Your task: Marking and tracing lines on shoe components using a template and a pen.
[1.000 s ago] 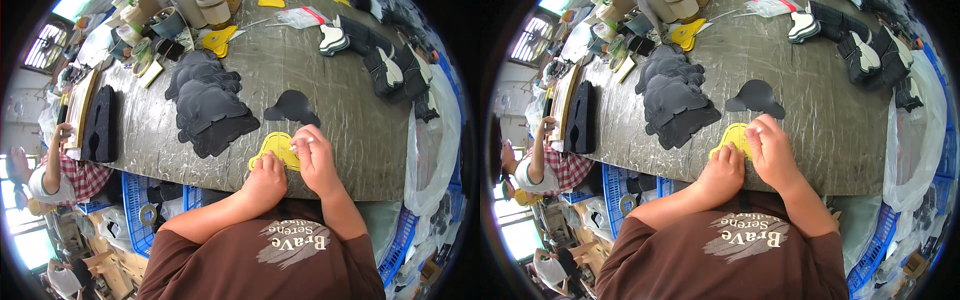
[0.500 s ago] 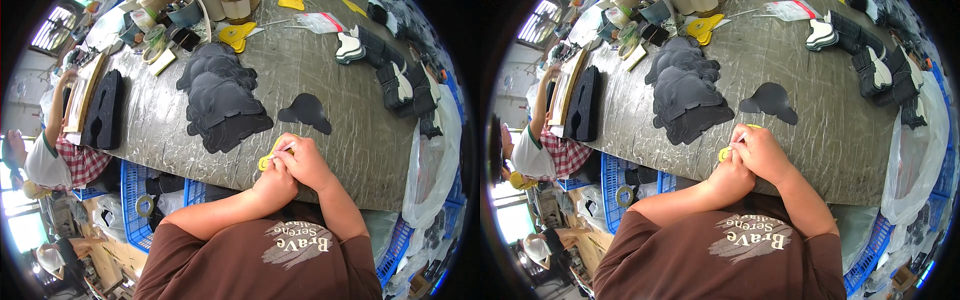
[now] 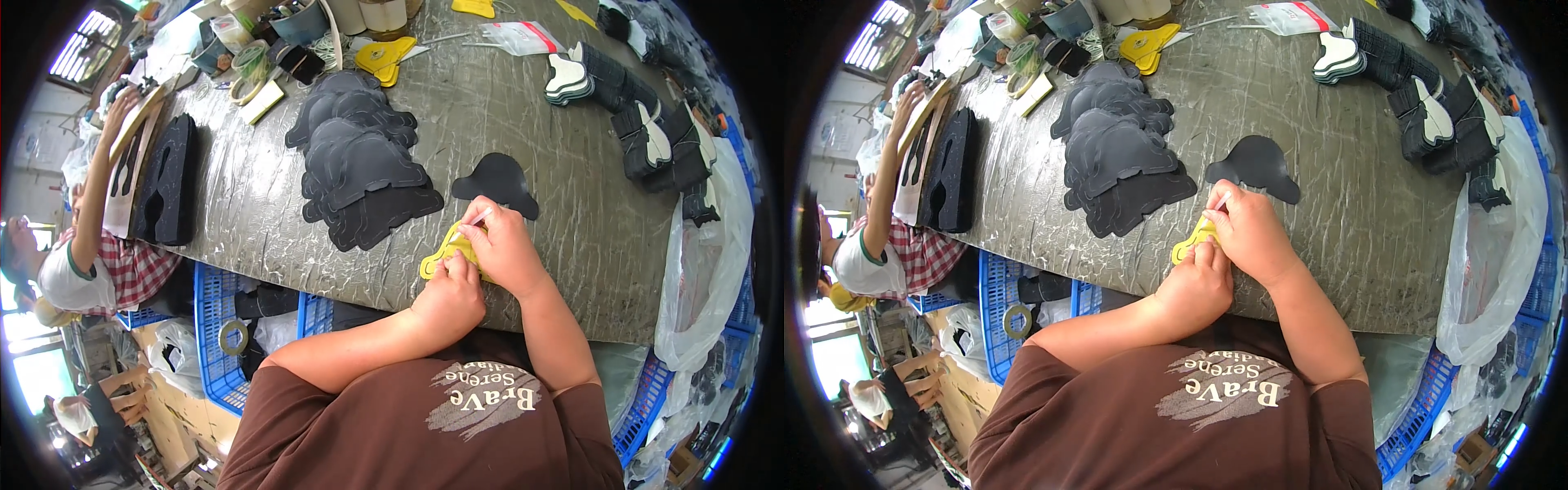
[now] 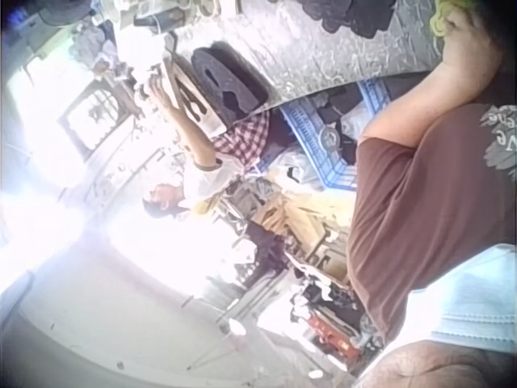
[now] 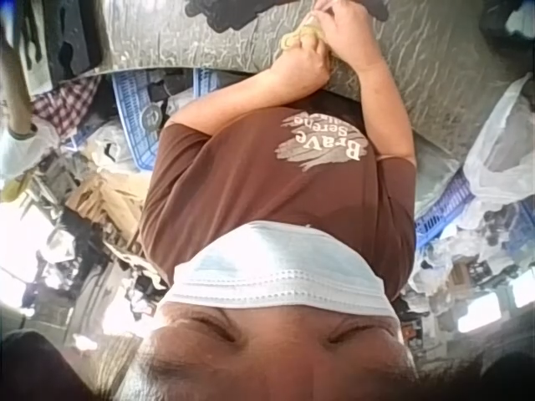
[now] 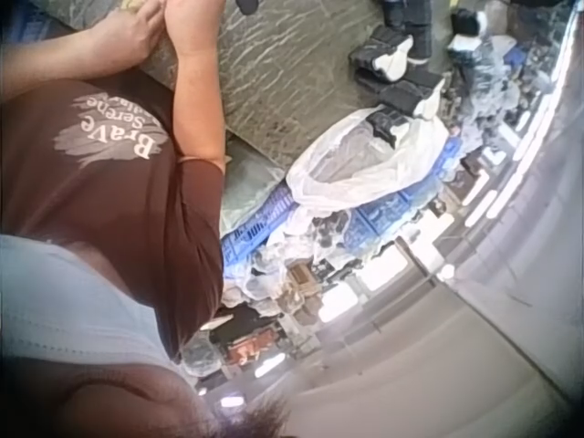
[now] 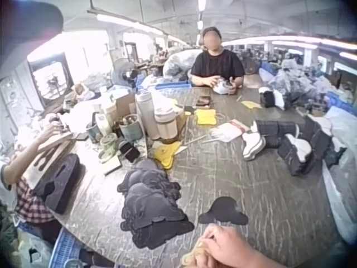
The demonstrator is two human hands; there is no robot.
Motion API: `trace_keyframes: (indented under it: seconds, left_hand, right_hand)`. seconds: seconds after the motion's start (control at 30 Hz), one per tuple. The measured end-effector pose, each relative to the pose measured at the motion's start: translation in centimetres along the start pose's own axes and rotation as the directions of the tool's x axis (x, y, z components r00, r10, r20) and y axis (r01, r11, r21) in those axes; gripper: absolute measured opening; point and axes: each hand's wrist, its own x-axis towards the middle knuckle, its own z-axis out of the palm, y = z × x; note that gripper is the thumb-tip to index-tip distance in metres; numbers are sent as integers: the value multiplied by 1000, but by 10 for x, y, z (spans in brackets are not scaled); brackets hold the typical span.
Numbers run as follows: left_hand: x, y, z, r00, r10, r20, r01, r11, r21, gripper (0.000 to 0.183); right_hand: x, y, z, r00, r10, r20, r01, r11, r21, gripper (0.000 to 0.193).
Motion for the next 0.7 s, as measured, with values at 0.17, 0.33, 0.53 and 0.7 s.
trace_keyframes:
  seconds: [0.17,0.33,0.53,0.7]
  left_hand:
    - [0,-1,-2,1000,17,25,-16,1000,-14,38]
    - [0,-1,-3,999,24,38,-24,1000,-13,37]
    - [0,-1,-2,1000,13,16,-13,1000,-7,36]
    - [0,-2,-2,1000,8,17,-8,1000,-22,36]
  right_hand:
    - [3,4,1,994,-39,-102,39,999,-6,11]
    - [3,12,3,980,-85,-181,88,996,10,13]
    - [1,15,-3,979,-25,-204,29,999,19,13]
    - [-2,14,-5,973,-27,-228,25,1000,-11,13]
